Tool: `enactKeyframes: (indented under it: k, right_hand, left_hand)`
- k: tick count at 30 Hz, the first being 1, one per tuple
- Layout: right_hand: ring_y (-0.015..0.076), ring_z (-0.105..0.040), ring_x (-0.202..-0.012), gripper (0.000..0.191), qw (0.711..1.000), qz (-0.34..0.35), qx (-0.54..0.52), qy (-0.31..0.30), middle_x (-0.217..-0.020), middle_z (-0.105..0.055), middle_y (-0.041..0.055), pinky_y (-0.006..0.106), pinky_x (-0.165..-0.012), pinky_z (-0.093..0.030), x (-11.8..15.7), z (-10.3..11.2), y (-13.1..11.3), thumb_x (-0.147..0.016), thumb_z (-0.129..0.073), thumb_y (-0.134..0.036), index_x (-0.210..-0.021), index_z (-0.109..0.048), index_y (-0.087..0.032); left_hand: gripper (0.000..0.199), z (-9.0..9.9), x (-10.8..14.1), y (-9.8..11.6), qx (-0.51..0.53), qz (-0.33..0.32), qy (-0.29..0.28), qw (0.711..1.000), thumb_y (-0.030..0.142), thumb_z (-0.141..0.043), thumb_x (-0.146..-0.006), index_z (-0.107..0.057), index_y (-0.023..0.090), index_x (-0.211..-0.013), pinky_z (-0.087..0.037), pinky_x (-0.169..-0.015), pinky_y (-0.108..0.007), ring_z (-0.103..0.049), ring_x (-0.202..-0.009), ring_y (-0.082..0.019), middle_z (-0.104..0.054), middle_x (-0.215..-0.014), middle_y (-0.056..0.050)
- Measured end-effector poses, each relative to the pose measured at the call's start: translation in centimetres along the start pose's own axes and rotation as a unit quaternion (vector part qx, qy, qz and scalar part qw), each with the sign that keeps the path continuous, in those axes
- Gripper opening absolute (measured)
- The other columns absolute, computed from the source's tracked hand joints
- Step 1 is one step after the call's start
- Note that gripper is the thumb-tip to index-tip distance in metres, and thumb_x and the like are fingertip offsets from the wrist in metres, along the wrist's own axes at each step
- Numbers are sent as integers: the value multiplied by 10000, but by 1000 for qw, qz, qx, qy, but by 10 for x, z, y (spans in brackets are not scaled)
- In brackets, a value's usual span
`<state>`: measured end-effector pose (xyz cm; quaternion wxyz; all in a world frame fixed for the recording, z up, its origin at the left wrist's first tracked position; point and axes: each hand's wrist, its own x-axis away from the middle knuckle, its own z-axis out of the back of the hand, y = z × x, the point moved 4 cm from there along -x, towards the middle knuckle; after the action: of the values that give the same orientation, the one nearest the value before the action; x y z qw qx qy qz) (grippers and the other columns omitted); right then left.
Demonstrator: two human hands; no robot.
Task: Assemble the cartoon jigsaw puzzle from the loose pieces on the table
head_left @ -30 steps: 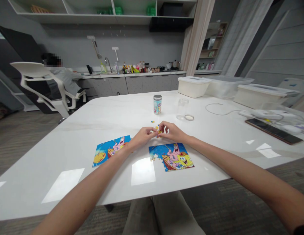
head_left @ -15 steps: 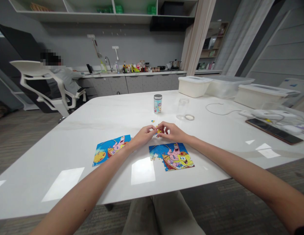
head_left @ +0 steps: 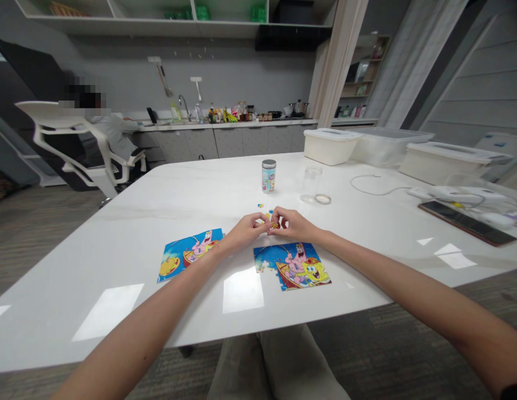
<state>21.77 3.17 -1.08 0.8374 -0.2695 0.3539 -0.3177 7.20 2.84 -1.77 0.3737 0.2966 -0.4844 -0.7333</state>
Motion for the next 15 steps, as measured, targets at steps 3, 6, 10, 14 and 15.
enactKeyframes:
  k: [3, 6, 10, 14, 15]
  right_hand:
    - [104, -458, -578, 328, 1000, -3, 5, 0, -678, -495, -40, 246, -530, -413, 0, 0, 0, -735, -696, -390, -717, -423, -208]
    - [105, -462, -582, 311, 1000, -4, 2, -5, -679, -500, -40, 245, -534, -414, 0, 0, 0, -743, -687, -389, -725, -436, -206]
    - [109, -481, -597, 266, 1000, -4, 3, -11, -684, -521, -33, 245, -547, -412, 1, 0, 1, -760, -670, -364, -722, -466, -197]
    - [109, -484, -597, 253, 1000, -1, 7, -14, -681, -518, -33, 247, -553, -414, 1, 0, 1, -765, -665, -348, -722, -467, -196]
    - [108, -484, -596, 258, 1000, -2, 8, -14, -683, -517, -33, 248, -552, -416, 1, 0, 1, -763, -668, -355, -730, -466, -197]
  left_hand:
    - [318, 1, 1, 3, 1, 0, 6, 1000, 496, -555, -814, -536, 179, -794, -97, -427, -219, -214, -377, -49, -302, -419, 115]
    - [322, 1, 1, 4, 1, 3, 4, 1000, 494, -578, -796, -545, 174, -788, -106, -427, -217, -215, -376, -46, -305, -416, 116]
    - [301, 1, 0, 2, -5, 6, -2, 1000, 461, -606, -777, -558, 165, -798, -120, -428, -215, -237, -381, -46, -340, -421, 112]
    - [262, 0, 0, 3, -9, -1, -8, 1000, 426, -577, -802, -557, 165, -796, -121, -429, -214, -244, -390, -47, -340, -432, 108]
    - [258, 0, 1, 3, -9, -2, -7, 1000, 424, -567, -810, -553, 167, -796, -118, -428, -213, -241, -388, -47, -332, -431, 109]
